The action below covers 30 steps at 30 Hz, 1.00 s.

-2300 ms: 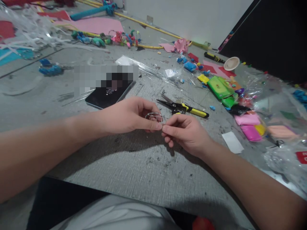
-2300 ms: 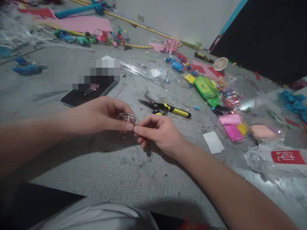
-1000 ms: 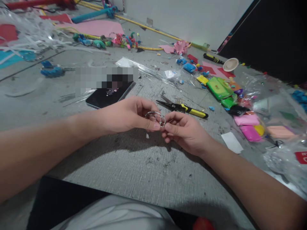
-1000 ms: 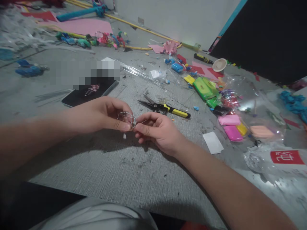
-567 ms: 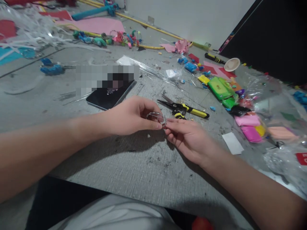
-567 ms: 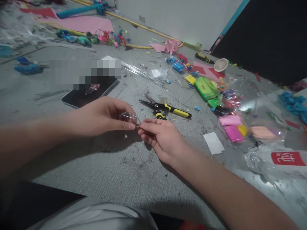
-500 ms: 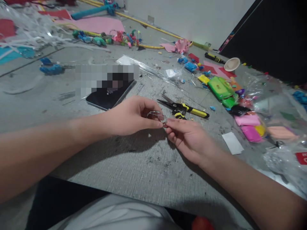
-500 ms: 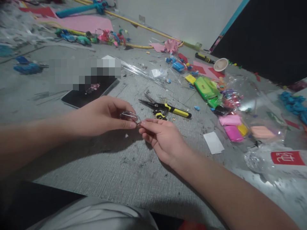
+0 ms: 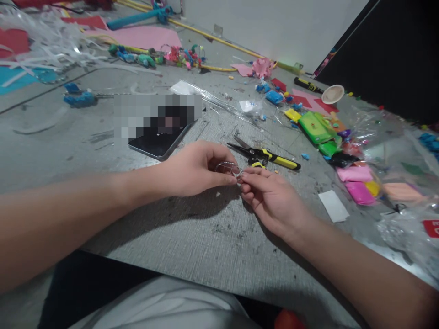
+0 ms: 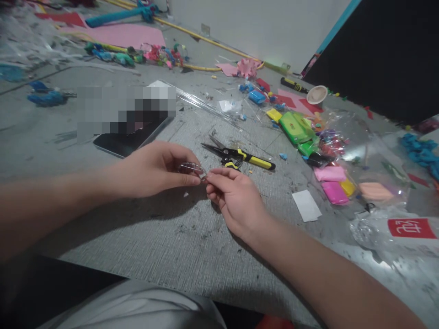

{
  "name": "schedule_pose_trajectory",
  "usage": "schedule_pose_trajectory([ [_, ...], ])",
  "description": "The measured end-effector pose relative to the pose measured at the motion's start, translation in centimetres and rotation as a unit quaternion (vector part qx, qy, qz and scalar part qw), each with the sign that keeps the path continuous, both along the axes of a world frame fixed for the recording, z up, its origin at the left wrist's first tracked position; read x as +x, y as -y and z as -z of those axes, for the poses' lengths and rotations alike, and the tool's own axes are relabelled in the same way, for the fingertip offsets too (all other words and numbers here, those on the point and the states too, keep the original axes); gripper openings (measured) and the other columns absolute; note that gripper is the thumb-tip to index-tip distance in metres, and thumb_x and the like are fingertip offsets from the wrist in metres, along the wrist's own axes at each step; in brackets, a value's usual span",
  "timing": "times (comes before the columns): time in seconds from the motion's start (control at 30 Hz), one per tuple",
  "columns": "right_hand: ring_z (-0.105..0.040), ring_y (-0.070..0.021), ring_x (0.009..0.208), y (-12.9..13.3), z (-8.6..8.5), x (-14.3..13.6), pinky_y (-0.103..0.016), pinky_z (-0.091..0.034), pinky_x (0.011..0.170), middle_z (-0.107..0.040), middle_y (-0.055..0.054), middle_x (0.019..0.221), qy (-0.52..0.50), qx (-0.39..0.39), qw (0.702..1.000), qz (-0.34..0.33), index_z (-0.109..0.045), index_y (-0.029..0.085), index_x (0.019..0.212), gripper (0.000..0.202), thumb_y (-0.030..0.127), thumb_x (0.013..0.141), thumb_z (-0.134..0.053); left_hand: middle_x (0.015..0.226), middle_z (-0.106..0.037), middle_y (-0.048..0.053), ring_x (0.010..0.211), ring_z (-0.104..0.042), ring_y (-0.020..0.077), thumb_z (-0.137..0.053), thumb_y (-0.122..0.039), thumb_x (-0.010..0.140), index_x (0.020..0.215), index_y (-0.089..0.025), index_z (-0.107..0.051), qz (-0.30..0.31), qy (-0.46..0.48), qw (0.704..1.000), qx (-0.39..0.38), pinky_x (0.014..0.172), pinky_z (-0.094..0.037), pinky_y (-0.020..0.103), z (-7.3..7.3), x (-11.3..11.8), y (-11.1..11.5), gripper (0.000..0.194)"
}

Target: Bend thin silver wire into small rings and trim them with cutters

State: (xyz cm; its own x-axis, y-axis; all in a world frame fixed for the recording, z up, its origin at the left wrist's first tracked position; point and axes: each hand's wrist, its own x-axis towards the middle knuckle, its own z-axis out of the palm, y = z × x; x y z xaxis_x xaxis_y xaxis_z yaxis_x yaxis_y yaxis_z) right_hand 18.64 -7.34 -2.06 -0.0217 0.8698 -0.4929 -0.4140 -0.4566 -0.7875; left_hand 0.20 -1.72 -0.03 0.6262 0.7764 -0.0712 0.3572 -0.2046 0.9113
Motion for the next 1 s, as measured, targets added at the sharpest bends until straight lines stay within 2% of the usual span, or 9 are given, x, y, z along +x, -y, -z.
schedule_pose_trajectory([
  [0.13,-0.053,-0.0051,0.052,-0.1,0.1,0.0,-0.015,-0.039,0.047,-0.061,0.006,0.061,0.006,0.015,1.0,-0.001,-0.063,0.018,0.08,0.028,0.016,0.062,-0.084,0.078,-0.074,0.002,0.069,-0.063,0.0118,-0.075,-0.023,0.08,0.087,-0.015,-0.073,-0.001,-0.003,1.0,0.0,0.063,-0.046,0.023,0.0,0.2,0.1,0.011],
  [0.37,-0.048,-0.0047,0.048,-0.7,0.0,0.5,-0.014,-0.034,0.045,-0.058,0.007,0.056,-0.014,0.023,0.999,-0.039,-0.062,0.018,0.079,0.027,0.013,0.058,-0.077,0.075,-0.07,0.001,0.063,-0.06,0.0102,-0.077,-0.022,0.077,0.085,-0.015,-0.069,-0.019,0.037,0.995,-0.087,0.056,-0.042,0.022,0.1,0.4,0.1,0.013],
  [0.57,-0.046,-0.0042,0.045,-1.1,0.2,0.8,-0.013,-0.027,0.041,-0.06,0.004,0.054,-0.039,0.032,0.997,-0.059,-0.062,0.017,0.073,0.023,0.01,0.054,-0.074,0.069,-0.067,0.0,0.058,-0.057,0.0087,-0.077,-0.019,0.077,0.081,-0.015,-0.067,-0.019,0.049,0.992,-0.119,0.053,-0.039,0.021,-0.2,0.4,0.0,0.012],
  [0.83,-0.045,-0.0036,0.043,-1.7,0.8,1.4,-0.014,-0.03,0.042,-0.064,0.002,0.055,-0.053,0.073,0.988,-0.124,-0.066,0.017,0.071,0.017,0.012,0.058,-0.075,0.065,-0.067,-0.003,0.06,-0.063,0.0096,-0.078,-0.014,0.074,0.077,-0.015,-0.065,-0.018,0.084,0.977,-0.194,0.058,-0.046,0.021,-0.3,0.5,0.1,0.013],
  [1.0,-0.046,-0.004,0.043,-1.8,1.1,1.8,-0.015,-0.035,0.044,-0.063,0.002,0.053,-0.058,0.091,0.982,-0.156,-0.069,0.016,0.071,0.013,0.013,0.062,-0.077,0.066,-0.068,-0.002,0.059,-0.063,0.0095,-0.079,-0.018,0.074,0.08,-0.015,-0.066,0.006,0.077,0.977,-0.199,0.054,-0.044,0.019,0.0,0.4,0.0,0.014],
])
